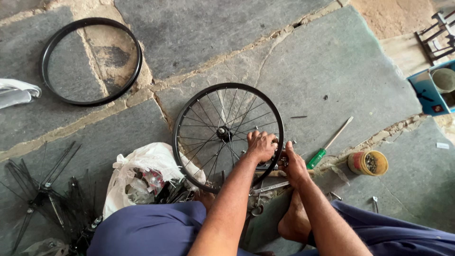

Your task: The person threads spokes into a bicycle wheel hub and then inserts the other end of each spoke through holes in the wheel rim, using their hands to position and secure the parts.

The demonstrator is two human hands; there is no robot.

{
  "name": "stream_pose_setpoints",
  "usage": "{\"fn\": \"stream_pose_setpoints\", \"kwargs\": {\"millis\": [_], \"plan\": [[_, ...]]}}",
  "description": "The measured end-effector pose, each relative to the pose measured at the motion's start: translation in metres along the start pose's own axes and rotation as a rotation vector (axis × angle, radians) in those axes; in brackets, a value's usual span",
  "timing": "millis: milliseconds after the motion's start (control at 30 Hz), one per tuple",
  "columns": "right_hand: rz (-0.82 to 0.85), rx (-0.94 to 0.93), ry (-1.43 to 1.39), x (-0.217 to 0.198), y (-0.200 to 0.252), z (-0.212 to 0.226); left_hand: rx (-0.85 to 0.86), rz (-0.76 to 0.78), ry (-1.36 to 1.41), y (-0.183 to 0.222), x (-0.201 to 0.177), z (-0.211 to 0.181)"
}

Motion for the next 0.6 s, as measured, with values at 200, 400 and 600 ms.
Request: {"fn": "stream_pose_setpoints", "kwargs": {"millis": [200, 400, 600], "plan": [[0.011, -0.016, -0.019, 0.0, -0.005, -0.001, -0.011, -0.03, -0.011, 0.006, -0.011, -0.005], [-0.006, -0.03, -0.016, 0.0, -0.007, 0.001, -0.014, -0.054, 0.003, 0.005, -0.014, -0.007], [-0.017, 0.011, 0.036, -0.002, -0.009, 0.0, -0.014, -0.058, -0.059, 0.003, -0.014, -0.007]]}}
Point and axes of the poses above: each hand's wrist, its own y-axis away from the middle knuckle, its own x-axis out of the palm, z = x × y, the point moved 7 cm from there along -y, towards the middle knuckle, and after that the axes turned 6 degrees about -x, right-handed, at the moved point
